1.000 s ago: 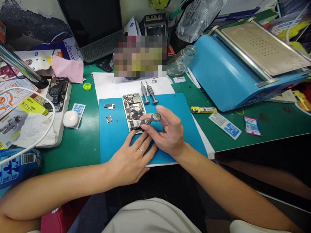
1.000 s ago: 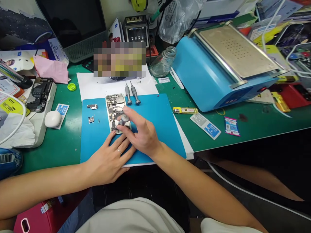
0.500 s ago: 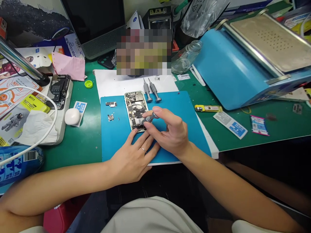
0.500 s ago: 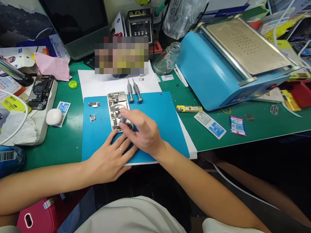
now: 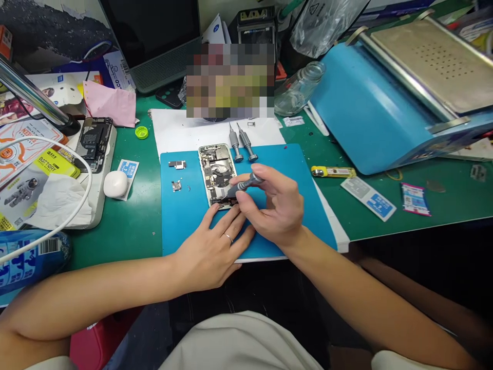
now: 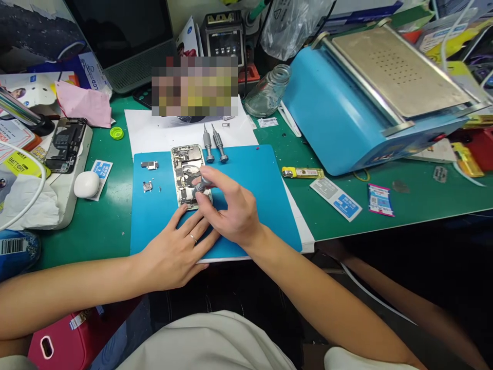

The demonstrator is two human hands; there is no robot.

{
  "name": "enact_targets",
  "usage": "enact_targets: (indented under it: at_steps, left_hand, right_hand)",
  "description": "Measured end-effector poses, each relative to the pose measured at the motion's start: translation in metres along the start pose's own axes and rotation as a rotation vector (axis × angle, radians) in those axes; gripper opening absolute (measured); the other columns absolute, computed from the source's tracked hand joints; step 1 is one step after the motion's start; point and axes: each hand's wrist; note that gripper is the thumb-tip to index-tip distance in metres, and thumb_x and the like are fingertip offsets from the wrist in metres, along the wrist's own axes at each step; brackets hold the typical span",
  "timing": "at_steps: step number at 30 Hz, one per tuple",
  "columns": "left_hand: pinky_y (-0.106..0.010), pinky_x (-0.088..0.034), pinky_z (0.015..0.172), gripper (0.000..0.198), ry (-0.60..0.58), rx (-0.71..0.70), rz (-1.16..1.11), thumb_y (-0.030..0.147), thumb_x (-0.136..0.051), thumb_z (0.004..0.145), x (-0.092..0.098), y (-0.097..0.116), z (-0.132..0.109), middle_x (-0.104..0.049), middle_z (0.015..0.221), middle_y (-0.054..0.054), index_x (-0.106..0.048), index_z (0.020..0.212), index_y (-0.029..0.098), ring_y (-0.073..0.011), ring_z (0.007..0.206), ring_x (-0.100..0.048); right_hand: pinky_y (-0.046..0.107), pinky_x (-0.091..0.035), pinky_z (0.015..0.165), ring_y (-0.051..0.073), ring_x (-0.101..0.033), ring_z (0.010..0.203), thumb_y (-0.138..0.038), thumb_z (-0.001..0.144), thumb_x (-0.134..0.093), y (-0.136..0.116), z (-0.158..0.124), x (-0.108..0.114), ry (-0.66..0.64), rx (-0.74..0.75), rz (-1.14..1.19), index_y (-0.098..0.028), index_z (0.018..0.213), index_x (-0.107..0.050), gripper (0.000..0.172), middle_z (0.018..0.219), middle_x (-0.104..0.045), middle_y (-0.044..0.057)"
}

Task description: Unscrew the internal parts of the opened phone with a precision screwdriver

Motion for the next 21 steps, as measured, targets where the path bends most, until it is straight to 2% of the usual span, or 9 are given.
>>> enact_targets:
  at_steps: [3,6,8,9,11,12,16,18,21]
  left_hand:
    - [-0.063,-0.022,0.12,0.067,-0.001,0.004,-0.003,0.043,-0.051,0.101,0.0,0.0,-0.001,-0.031,0.162,-0.026,-0.037,0.154,0.005,-0.0396,0.153,-0.026]
    - [-0.063,-0.023,0.119,0.066,-0.011,-0.002,-0.005,0.044,-0.05,0.101,-0.001,0.0,-0.001,-0.028,0.164,-0.026,-0.038,0.154,0.007,-0.04,0.154,-0.025]
    - [-0.063,-0.023,0.119,0.066,-0.023,-0.005,-0.008,0.045,-0.05,0.102,-0.001,0.0,-0.001,-0.027,0.164,-0.026,-0.037,0.155,0.007,-0.0401,0.154,-0.024]
    - [-0.063,-0.023,0.119,0.066,-0.027,-0.005,-0.01,0.045,-0.05,0.102,-0.001,0.0,-0.001,-0.026,0.165,-0.026,-0.037,0.155,0.007,-0.0402,0.154,-0.024]
    - [-0.063,-0.022,0.119,0.067,-0.032,-0.003,-0.012,0.045,-0.05,0.102,-0.001,-0.001,0.0,-0.025,0.165,-0.026,-0.036,0.155,0.007,-0.0403,0.154,-0.024]
    - [-0.063,-0.021,0.12,0.067,-0.033,-0.003,-0.013,0.045,-0.049,0.102,-0.001,-0.001,0.0,-0.025,0.165,-0.026,-0.036,0.155,0.007,-0.0403,0.154,-0.023]
    - [-0.063,-0.02,0.12,0.067,-0.029,-0.006,-0.013,0.045,-0.05,0.102,-0.001,-0.002,0.0,-0.025,0.165,-0.026,-0.035,0.156,0.007,-0.0405,0.155,-0.022]
    - [-0.064,-0.02,0.12,0.068,-0.03,-0.011,-0.01,0.045,-0.05,0.102,0.0,-0.002,-0.001,-0.025,0.165,-0.026,-0.035,0.156,0.007,-0.0407,0.155,-0.022]
    - [-0.064,-0.02,0.12,0.067,-0.03,-0.011,-0.006,0.045,-0.05,0.102,0.0,-0.002,-0.001,-0.025,0.165,-0.026,-0.035,0.156,0.007,-0.0407,0.155,-0.022]
  right_hand:
    - [0.04,-0.066,0.08,0.022,-0.076,0.086,-0.018,0.095,-0.065,-0.004,0.007,0.013,0.159,-0.06,0.067,-0.04,0.147,-0.044,0.061,0.118,-0.069,0.002]
    - [0.038,-0.063,0.071,0.022,-0.074,0.081,-0.024,0.095,-0.068,0.006,0.021,0.038,0.289,-0.191,-0.006,-0.039,0.142,-0.051,0.052,0.111,-0.072,0.002]
    - [0.036,-0.06,0.063,0.02,-0.071,0.074,-0.028,0.097,-0.066,0.025,0.029,0.055,0.232,-0.221,-0.106,-0.032,0.122,-0.065,0.026,0.11,-0.073,0.004]
    - [0.038,-0.062,0.07,0.021,-0.073,0.083,-0.027,0.098,-0.063,0.037,0.033,0.061,0.122,-0.221,-0.167,-0.031,0.116,-0.068,0.018,0.115,-0.072,0.006]
    - [0.043,-0.062,0.088,0.026,-0.071,0.107,-0.026,0.098,-0.061,0.065,0.037,0.07,-0.064,-0.106,-0.277,-0.029,0.106,-0.069,0.011,0.11,-0.075,0.008]
    - [0.046,-0.06,0.096,0.026,-0.07,0.11,-0.026,0.099,-0.058,0.079,0.037,0.072,-0.171,-0.062,-0.308,-0.029,0.104,-0.069,0.012,0.112,-0.075,0.007]
    - [0.051,-0.059,0.102,0.028,-0.067,0.122,-0.017,0.096,-0.05,0.117,0.033,0.071,-0.451,-0.036,-0.339,-0.024,0.111,-0.07,0.026,0.132,-0.07,0.007]
    - [0.051,-0.057,0.107,0.029,-0.065,0.127,-0.015,0.094,-0.051,0.121,0.03,0.069,-0.485,-0.034,-0.32,-0.025,0.114,-0.071,0.03,0.14,-0.066,0.006]
    - [0.049,-0.056,0.109,0.027,-0.063,0.13,-0.014,0.094,-0.05,0.116,0.028,0.068,-0.445,-0.029,-0.31,-0.026,0.119,-0.071,0.034,0.147,-0.06,0.004]
Point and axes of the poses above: each hand's wrist, its own z-axis towards the middle knuckle, its own x-axis out of the back of the hand, y = z × x
